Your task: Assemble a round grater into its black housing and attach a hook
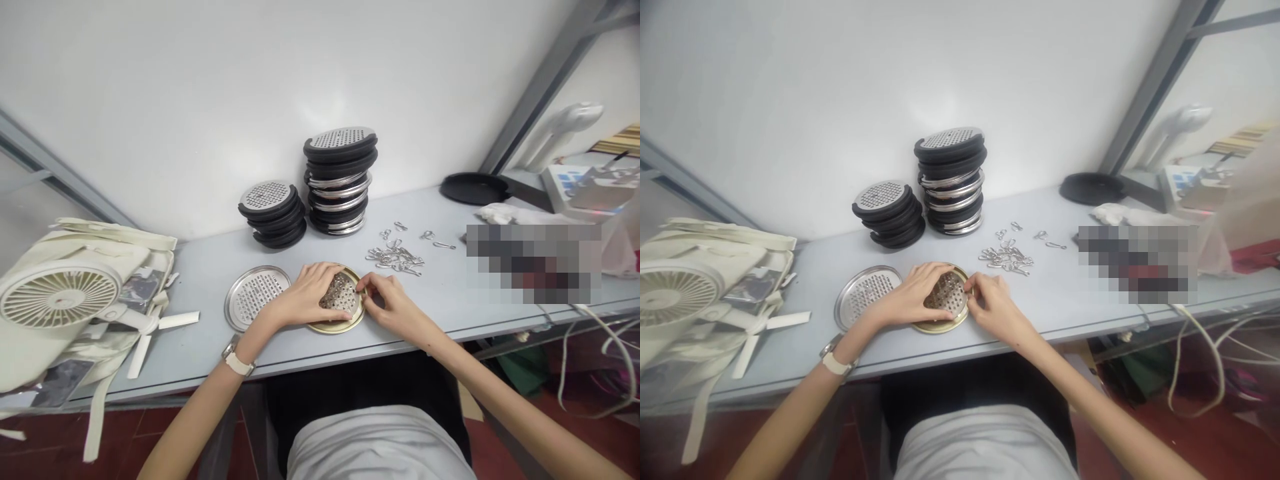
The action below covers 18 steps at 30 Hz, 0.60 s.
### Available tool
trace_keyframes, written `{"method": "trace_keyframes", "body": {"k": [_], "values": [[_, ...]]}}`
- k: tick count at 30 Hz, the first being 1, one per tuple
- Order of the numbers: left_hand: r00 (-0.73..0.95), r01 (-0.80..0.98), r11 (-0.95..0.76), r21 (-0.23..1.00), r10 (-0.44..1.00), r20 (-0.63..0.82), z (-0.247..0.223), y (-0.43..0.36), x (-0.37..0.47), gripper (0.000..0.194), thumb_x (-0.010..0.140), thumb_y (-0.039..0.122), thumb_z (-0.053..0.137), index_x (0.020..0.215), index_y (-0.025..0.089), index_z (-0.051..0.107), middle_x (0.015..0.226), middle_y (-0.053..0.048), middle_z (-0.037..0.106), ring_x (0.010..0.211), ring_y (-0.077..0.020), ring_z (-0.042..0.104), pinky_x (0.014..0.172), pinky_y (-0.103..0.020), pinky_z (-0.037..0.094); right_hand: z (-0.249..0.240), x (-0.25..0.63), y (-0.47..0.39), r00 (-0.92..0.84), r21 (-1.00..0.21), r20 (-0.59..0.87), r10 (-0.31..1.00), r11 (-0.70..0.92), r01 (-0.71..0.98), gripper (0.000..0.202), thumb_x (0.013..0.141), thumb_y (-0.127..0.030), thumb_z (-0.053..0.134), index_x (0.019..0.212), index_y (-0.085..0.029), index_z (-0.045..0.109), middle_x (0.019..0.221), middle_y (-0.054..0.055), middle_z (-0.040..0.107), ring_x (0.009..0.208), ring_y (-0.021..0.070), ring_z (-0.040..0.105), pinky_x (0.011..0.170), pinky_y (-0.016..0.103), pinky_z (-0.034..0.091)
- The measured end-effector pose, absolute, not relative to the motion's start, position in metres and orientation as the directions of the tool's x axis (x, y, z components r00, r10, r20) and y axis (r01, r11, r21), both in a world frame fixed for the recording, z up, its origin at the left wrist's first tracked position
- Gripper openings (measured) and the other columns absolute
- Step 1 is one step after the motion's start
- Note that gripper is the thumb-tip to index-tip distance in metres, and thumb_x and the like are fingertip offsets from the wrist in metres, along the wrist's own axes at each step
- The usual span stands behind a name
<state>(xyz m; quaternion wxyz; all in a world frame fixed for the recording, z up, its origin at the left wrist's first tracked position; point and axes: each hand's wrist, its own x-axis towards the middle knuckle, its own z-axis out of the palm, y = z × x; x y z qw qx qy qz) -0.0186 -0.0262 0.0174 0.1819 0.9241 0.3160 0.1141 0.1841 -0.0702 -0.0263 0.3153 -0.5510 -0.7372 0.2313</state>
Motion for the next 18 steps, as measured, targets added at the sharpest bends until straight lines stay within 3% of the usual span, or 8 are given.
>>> {"method": "trace_keyframes", "body": {"k": [5,9,13,18], "values": [[0.732,0.59,-0.722,0.362,0.668,0.139,0.024,-0.043,-0.024,0.056,0.089,0.049,0.05,0.136,0.024,0.034,0.14,-0.011,0.041,0.132,-0.0254,0.036,0.109,-0.043,0.029,-0.015,0.185,-0.076,-0.224,-0.719,0.094,0.97,0.222,0.658,0.014,0.085,-0.026,0.047,0.076,-0.022,0.057,0.072,0.003,0.064,0.078,0.0223,0.057,0.072,0.035,0.044],[0.67,0.672,-0.649,0.357,0.738,0.081,0.02,-0.049,-0.03,0.084,0.076,0.066,0.057,0.141,0.022,0.026,0.147,-0.016,0.031,0.141,-0.0332,0.022,0.111,-0.052,0.024,0.0,0.19,-0.072,-0.29,-0.621,0.062,0.955,0.265,0.738,0.007,0.08,-0.029,0.06,0.083,-0.023,0.058,0.066,0.002,0.06,0.079,0.0251,0.057,0.069,0.036,0.046],[0.663,0.682,-0.618,0.392,0.748,0.027,0.015,-0.044,-0.036,0.099,0.069,0.069,0.061,0.145,0.022,0.018,0.15,-0.017,0.026,0.143,-0.0355,0.017,0.11,-0.054,0.025,0.012,0.197,-0.047,-0.525,-0.53,0.154,0.837,0.518,0.672,0.053,0.066,-0.036,0.077,0.113,-0.023,0.056,0.108,0.009,0.06,0.106,0.0297,0.052,0.091,0.044,0.044],[0.663,0.669,-0.613,0.42,0.748,0.034,0.015,-0.038,-0.035,0.105,0.064,0.066,0.068,0.145,0.021,0.019,0.145,-0.016,0.033,0.139,-0.0352,0.024,0.111,-0.052,0.026,0.011,0.193,-0.013,-0.694,-0.552,-0.045,0.719,0.561,0.617,0.098,0.062,-0.045,0.078,0.144,-0.018,0.03,0.147,0.015,0.033,0.136,0.0338,0.028,0.11,0.048,0.029]]}}
